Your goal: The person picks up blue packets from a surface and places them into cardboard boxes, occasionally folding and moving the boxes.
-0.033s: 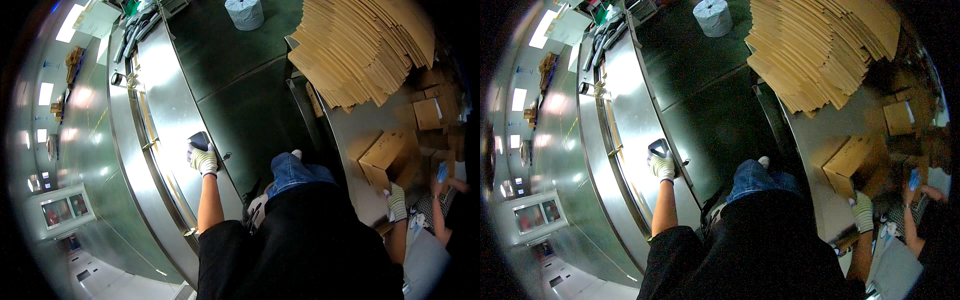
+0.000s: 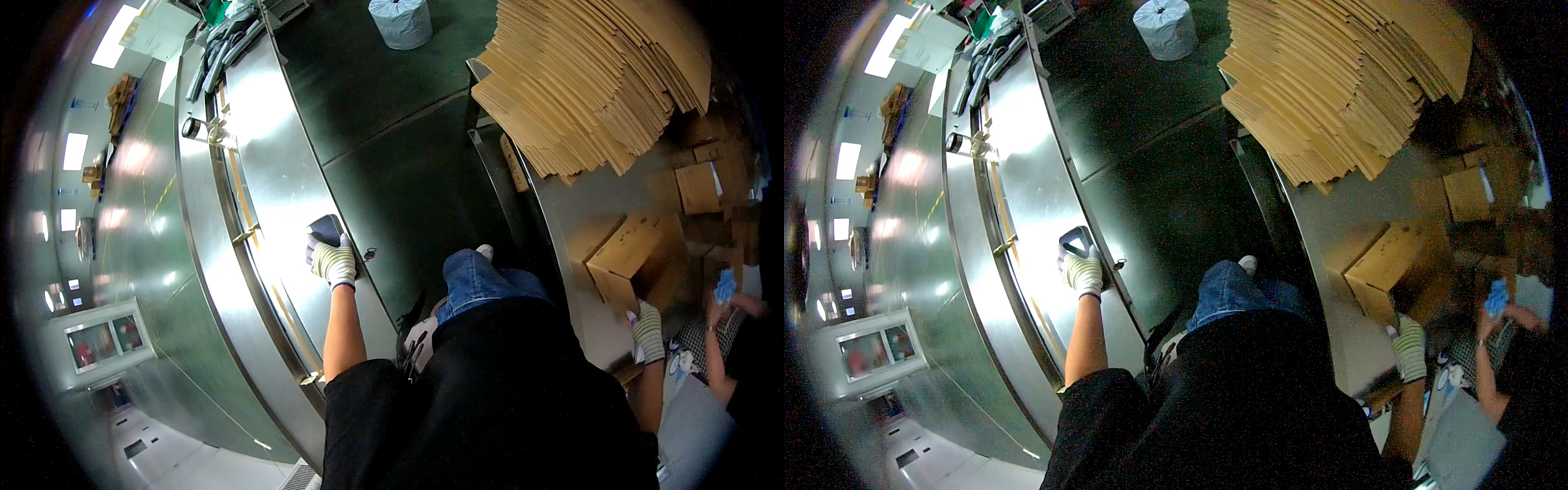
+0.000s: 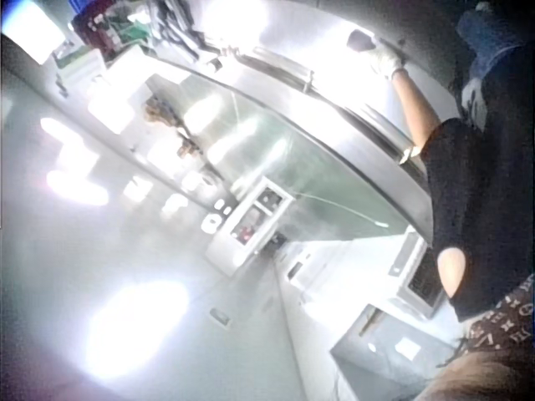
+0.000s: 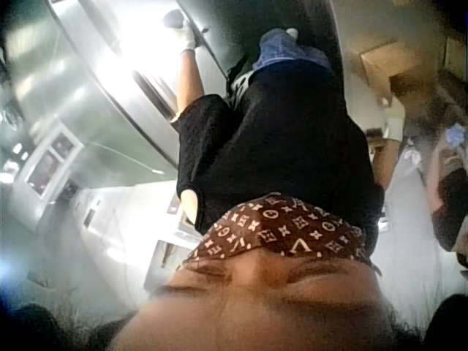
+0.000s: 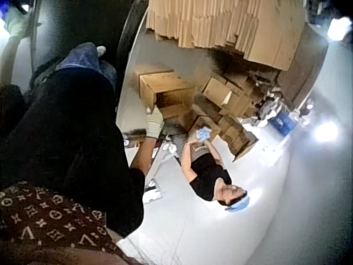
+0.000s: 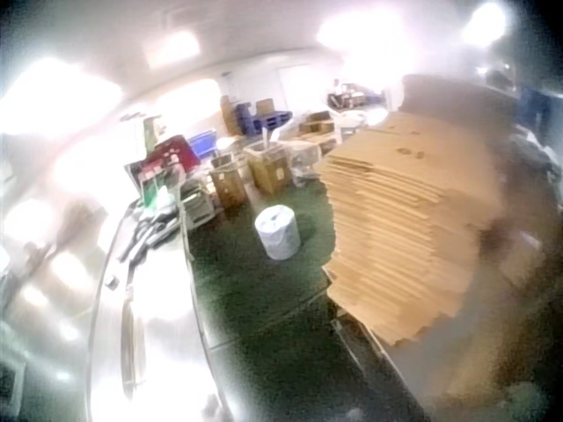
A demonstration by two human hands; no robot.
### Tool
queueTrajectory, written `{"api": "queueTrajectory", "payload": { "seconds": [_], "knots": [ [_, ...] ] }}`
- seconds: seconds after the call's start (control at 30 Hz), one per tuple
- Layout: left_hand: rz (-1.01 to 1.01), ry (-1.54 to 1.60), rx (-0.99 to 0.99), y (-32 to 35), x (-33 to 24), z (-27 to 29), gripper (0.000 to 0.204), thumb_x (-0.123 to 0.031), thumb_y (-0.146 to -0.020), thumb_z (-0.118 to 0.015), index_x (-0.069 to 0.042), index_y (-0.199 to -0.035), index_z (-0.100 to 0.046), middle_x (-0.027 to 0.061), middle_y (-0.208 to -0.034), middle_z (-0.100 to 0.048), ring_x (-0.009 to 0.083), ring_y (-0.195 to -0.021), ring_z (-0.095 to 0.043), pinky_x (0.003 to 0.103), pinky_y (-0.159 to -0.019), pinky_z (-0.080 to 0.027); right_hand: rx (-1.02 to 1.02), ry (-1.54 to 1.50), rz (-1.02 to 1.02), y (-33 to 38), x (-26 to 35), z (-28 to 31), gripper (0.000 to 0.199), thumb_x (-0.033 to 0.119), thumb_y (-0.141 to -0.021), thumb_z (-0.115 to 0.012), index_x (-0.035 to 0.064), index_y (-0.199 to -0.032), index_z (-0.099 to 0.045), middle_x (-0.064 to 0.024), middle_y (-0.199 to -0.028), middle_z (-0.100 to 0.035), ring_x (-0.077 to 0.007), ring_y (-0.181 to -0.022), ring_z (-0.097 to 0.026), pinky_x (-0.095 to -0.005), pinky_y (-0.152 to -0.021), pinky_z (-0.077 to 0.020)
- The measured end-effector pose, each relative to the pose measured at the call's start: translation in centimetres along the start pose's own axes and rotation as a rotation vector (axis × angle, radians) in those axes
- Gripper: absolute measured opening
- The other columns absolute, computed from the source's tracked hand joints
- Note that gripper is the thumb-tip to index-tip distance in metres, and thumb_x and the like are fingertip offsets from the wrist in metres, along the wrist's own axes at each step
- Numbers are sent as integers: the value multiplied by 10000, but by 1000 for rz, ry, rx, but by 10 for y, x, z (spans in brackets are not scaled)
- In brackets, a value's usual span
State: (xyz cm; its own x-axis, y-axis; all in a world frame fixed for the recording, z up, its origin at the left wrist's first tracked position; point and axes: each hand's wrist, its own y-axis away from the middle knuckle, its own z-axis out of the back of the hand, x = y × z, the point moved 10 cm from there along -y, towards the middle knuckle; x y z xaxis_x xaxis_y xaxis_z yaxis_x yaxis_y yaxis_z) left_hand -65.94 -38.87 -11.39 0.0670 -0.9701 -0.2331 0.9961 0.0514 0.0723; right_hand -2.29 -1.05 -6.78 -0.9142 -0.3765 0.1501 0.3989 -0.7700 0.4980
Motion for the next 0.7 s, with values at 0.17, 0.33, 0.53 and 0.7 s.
{"api": "queueTrajectory", "payload": {
  "seconds": [0.17,0.33,0.53,0.7],
  "knots": [
    [-174,129,-78,17,-28,9,800,-404,-712,-693,22,-1286,-334,231,-1261,-411,389,-1188,-372,503,-979,-317,38,229,-41,13,-26,-35,412,214,-778,-598,-1,-1127,-558,-209,-1121,-567,-355,-1061,-511,-394,-959,-382],
    [-961,391,93,142,-198,51,500,-134,-611,-641,-3,-1073,-504,211,-1065,-502,395,-1014,-463,490,-842,-400,-89,167,253,18,6,-46,313,171,-762,-616,-12,-1015,-597,-218,-998,-596,-364,-947,-548,-405,-868,-424],
    [-1847,972,179,375,-277,60,298,-103,-745,-514,-58,-1038,-537,127,-983,-586,310,-1068,-509,446,-886,-428,-97,287,355,18,46,-40,287,168,-781,-570,-18,-998,-598,-215,-977,-598,-369,-923,-548,-422,-856,-416],
    [-2251,614,169,478,-279,-1,253,-189,-793,-495,-71,-973,-627,82,-1003,-632,295,-1143,-498,455,-978,-331,9,320,239,8,43,-55,285,184,-748,-566,5,-968,-592,-192,-972,-587,-357,-944,-522,-419,-889,-397]
  ]
}}
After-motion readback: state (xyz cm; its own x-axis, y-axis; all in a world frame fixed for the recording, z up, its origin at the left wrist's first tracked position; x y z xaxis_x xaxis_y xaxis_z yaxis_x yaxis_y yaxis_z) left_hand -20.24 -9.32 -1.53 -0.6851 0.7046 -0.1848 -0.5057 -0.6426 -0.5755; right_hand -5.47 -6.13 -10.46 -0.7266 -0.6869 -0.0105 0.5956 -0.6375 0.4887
